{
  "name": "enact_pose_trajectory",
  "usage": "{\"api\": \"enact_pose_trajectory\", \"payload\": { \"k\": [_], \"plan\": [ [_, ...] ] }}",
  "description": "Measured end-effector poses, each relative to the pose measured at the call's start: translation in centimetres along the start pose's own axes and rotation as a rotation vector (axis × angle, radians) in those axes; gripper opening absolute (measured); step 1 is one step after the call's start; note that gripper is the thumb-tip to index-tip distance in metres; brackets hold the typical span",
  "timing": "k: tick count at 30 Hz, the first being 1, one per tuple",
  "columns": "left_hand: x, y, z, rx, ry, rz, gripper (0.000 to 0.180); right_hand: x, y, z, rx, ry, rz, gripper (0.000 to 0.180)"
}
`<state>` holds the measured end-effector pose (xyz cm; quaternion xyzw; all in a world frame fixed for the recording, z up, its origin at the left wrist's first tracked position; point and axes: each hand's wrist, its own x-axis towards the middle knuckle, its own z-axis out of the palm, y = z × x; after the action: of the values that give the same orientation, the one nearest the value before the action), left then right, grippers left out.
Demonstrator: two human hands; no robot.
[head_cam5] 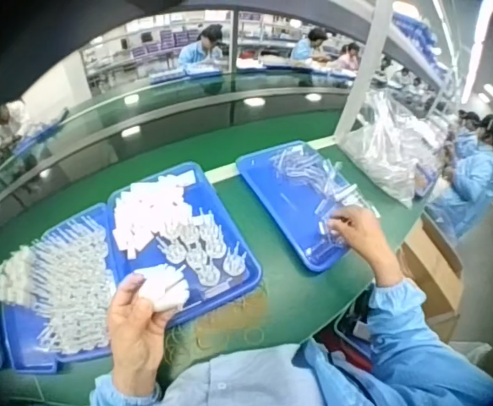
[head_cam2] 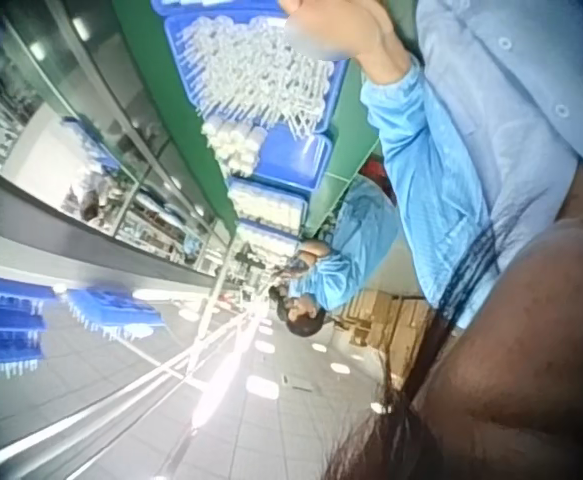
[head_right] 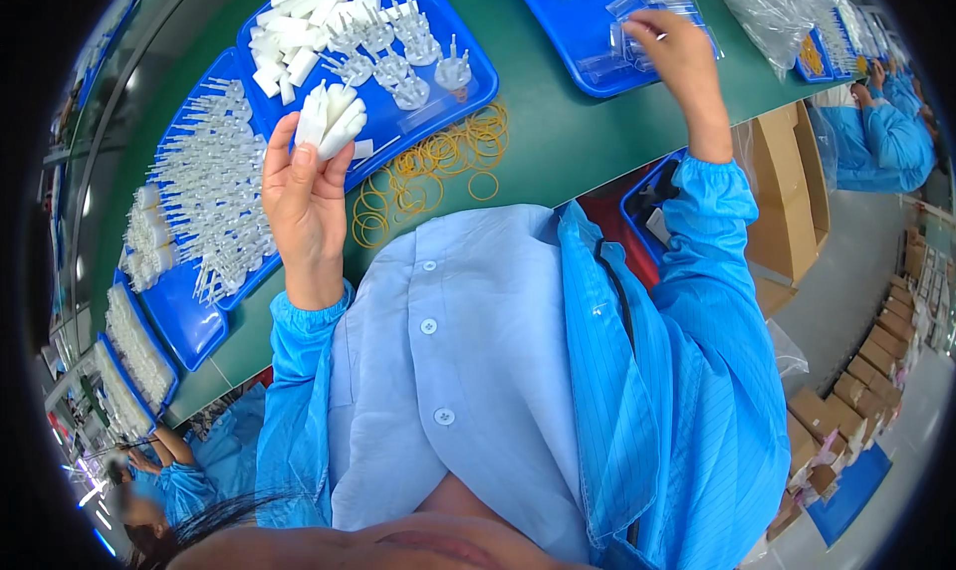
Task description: The person assembles medical supplies by inserting white plastic components into clear plastic sheaths. They then secure the assembled units with yellow rubber bands and place them into blue trays. The process is repetitive, involving picking, inserting, and bundling components.
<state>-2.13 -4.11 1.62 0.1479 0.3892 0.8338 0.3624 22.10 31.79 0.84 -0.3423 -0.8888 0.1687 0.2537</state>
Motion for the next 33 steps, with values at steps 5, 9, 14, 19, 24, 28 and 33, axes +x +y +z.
{"api": "enact_pose_trajectory", "payload": {
  "k": [5, 9, 14, 19, 24, 28, 33],
  "plan": [
    [0.5, -1.0, 0.2, 0.058, 0.018, 0.042, 0.049, -1.2, -2.4, 2.1, -0.313, -0.037, -0.122, 0.035],
    [1.2, -1.4, 0.2, 0.075, -0.015, 0.114, 0.050, -0.7, -0.4, 2.4, -0.346, -0.087, -0.091, 0.033],
    [1.0, -0.4, -0.1, 0.216, -0.031, 0.186, 0.044, 0.8, -6.3, 2.5, 0.282, -0.052, 0.010, 0.025],
    [1.5, 0.5, -0.1, 0.336, -0.025, 0.291, 0.042, 1.5, -17.1, 3.4, 1.000, -0.338, -0.257, 0.024],
    [2.5, 1.6, -1.0, 0.386, -0.031, 0.408, 0.041, 3.6, -22.0, 5.7, 1.314, -0.458, -0.235, 0.022],
    [2.5, 2.5, -1.2, 0.252, 0.022, 0.365, 0.044, 5.2, -22.6, 7.3, 1.517, -0.609, -0.107, 0.021],
    [2.6, 2.9, -1.7, 0.095, 0.038, 0.294, 0.045, 6.0, -23.5, 8.8, 1.529, -0.611, -0.151, 0.019]
  ]
}}
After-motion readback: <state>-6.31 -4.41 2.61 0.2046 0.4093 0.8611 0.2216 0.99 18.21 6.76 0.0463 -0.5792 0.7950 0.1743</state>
